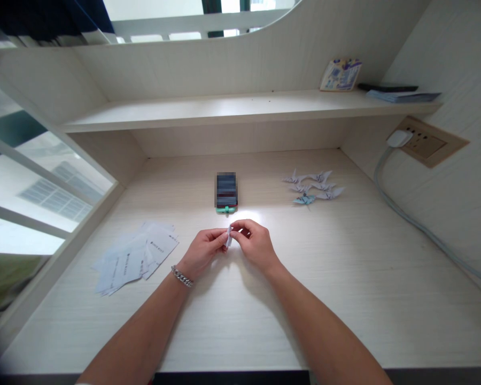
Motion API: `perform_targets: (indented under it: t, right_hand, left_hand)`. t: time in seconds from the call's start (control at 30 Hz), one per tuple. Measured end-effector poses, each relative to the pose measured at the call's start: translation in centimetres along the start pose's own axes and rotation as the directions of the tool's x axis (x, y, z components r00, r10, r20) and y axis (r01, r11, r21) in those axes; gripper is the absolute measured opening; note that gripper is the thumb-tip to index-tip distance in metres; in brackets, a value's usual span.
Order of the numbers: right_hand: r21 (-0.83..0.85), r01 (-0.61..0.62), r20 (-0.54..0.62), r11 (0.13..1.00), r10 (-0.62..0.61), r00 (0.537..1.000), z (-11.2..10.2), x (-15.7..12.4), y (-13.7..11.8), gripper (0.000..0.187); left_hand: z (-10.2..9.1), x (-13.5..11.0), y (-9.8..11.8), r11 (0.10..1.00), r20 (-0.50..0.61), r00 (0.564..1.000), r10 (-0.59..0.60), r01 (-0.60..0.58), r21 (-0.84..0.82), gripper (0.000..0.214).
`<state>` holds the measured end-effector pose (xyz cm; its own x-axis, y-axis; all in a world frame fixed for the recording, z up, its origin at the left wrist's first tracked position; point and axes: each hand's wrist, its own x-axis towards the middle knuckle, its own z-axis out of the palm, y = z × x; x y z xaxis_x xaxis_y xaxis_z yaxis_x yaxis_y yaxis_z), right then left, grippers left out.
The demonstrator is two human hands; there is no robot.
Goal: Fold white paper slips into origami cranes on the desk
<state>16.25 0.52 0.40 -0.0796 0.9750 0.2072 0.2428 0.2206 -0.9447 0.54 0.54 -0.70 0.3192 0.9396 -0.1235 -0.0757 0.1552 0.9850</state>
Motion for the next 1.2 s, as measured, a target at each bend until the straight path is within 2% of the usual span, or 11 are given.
perform_targets:
  t: [0.33, 0.63, 0.8, 1.0, 1.2]
  right_hand:
    - [-0.035, 0.044, -0.014, 0.998, -0.045, 0.999, -0.02, -0.09, -0.02, 0.012]
    - [-0.021, 0.079, -0.002, 0.997, -0.079, 0.997, -0.11, -0.08, -0.18, 0.007]
    - [0.001, 0.059, 0.007, 0.998, -0.059, 0.998, -0.18, -0.03, -0.03, 0.006]
    - [-0.024, 0.054, 0.013, 0.998, -0.054, 0.998, -0.12, -0.03, 0.09, 0.006]
    - [-0.062, 0.076, 0.008, 0.995, -0.076, 0.997, 0.1, -0.08, 0.24, 0.008]
  left_hand:
    - [-0.22, 0.01, 0.04, 0.998, 0.003, 1.0, 0.015, -0.015, 0.069, 0.037]
    - [-0.29, 0.05, 0.26, 0.998, 0.012, 1.0, -0.003, 0.003, 0.061, 0.032]
    - [-0.04, -0.01, 0.38, 1.0, -0.008, 1.0, -0.021, 0.021, -0.019, 0.034]
    - [0.32, -0.17, 0.46, 0.982, 0.013, 0.995, -0.095, 0.096, -0.161, 0.033]
    - [0.39, -0.17, 0.28, 0.984, -0.003, 0.996, -0.087, 0.085, -0.157, 0.032]
